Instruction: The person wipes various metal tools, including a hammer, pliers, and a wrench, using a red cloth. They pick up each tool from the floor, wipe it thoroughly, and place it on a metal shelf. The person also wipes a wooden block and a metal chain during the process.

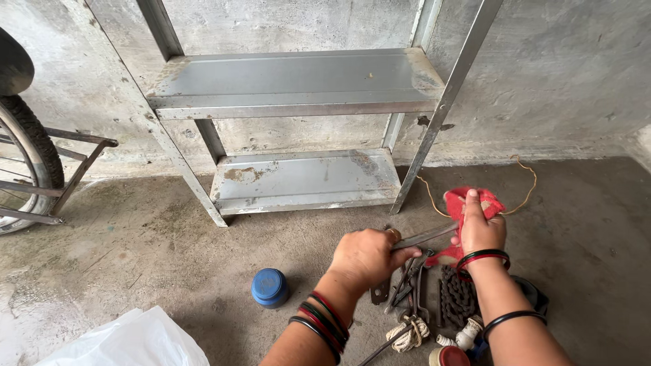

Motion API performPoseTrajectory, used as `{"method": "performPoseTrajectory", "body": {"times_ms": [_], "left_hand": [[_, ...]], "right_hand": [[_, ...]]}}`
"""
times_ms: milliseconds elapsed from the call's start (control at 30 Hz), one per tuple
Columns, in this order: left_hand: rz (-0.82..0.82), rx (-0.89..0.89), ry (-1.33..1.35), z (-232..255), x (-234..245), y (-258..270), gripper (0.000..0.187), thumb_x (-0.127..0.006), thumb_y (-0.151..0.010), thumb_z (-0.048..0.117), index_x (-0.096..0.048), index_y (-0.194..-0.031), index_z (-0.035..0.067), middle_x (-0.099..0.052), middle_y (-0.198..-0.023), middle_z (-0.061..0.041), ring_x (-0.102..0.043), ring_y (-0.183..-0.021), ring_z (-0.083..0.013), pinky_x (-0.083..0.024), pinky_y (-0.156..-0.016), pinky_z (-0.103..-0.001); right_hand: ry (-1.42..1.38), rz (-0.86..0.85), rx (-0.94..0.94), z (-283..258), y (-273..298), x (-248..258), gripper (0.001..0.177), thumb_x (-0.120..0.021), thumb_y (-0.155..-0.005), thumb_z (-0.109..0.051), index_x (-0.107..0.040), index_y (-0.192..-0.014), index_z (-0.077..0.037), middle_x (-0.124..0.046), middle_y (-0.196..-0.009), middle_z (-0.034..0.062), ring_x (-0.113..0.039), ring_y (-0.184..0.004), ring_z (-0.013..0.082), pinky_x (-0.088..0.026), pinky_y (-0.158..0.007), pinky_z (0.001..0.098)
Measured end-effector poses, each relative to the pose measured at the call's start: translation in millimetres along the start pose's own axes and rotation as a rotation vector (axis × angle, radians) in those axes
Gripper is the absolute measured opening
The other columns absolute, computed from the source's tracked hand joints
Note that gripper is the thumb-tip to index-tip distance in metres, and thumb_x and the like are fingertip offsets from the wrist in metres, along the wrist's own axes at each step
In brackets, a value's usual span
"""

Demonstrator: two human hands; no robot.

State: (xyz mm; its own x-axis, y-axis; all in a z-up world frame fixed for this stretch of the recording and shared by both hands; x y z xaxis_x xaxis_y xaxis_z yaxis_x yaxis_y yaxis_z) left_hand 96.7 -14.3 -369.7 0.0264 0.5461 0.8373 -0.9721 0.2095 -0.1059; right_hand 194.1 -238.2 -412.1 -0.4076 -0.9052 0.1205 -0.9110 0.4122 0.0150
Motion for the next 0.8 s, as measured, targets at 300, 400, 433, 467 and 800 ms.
{"method": "performPoseTrajectory", "body": {"times_ms": [300,400,433,467,800], "left_hand": [[-0.015,-0.025,0.107,-23.4,12.4,2.3,0.056,-0.052,-0.089,0.068,-0.075,-0.104,0.02,-0.073,-0.076,-0.011,-0.072,-0.081,-0.0349,-0.057,-0.073,-0.048],[0.002,0.074,0.255,-25.9,9.0,0.9,0.059,-0.039,-0.097,0.065,-0.074,-0.107,0.018,-0.076,-0.084,-0.012,-0.072,-0.089,-0.0355,-0.055,-0.082,-0.048],[0.034,0.083,0.292,-24.7,7.8,2.1,0.062,-0.037,-0.098,0.065,-0.073,-0.111,0.015,-0.075,-0.088,-0.016,-0.071,-0.092,-0.0375,-0.055,-0.084,-0.049],[0.064,0.09,0.33,-21.9,5.3,3.6,0.065,-0.035,-0.099,0.064,-0.071,-0.115,0.012,-0.075,-0.091,-0.019,-0.071,-0.095,-0.0395,-0.054,-0.087,-0.049],[-0.093,0.446,0.803,5.5,-5.9,-34.7,0.131,-0.042,-0.079,0.087,0.004,-0.159,-0.005,-0.044,-0.146,-0.037,-0.043,-0.144,-0.042,-0.038,-0.117,-0.043]], "right_hand": [[-0.42,-0.336,-0.383,20.0,-9.3,-23.9,0.046,-0.05,-0.104,-0.059,-0.062,-0.092,-0.016,-0.061,-0.071,0.0022,-0.046,-0.049,0.012,-0.039,-0.045,0.0269],[-0.548,-0.14,-0.395,19.8,11.4,-47.6,0.06,-0.035,-0.098,-0.072,-0.061,-0.092,-0.019,-0.064,-0.08,-0.001,-0.053,-0.061,0.0129,-0.046,-0.055,0.0296],[-0.492,-0.173,-0.459,20.6,20.0,-60.9,0.061,-0.033,-0.096,-0.074,-0.063,-0.094,-0.021,-0.062,-0.078,0.0,-0.053,-0.062,0.0143,-0.046,-0.056,0.0313],[-0.434,-0.203,-0.522,22.6,25.8,-72.6,0.062,-0.03,-0.094,-0.075,-0.066,-0.097,-0.024,-0.06,-0.077,0.0009,-0.053,-0.064,0.0158,-0.047,-0.057,0.033],[-0.342,-0.678,-0.19,36.7,58.3,-119.1,0.034,-0.072,-0.103,-0.041,-0.059,-0.106,-0.01,-0.051,-0.08,-0.0025,-0.051,-0.068,0.0146,-0.041,-0.057,0.0357]]}}
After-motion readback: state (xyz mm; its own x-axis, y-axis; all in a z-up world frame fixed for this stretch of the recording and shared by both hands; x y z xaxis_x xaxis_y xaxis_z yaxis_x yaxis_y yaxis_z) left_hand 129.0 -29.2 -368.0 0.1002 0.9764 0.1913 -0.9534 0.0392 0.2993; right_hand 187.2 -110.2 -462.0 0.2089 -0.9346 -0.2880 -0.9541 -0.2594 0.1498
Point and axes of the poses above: each hand's wrist, its own y-axis away from the middle knuckle, its own x-axis out of the back of the hand, z = x × y, the point moved 4 cm from there along -y, towards the middle knuckle
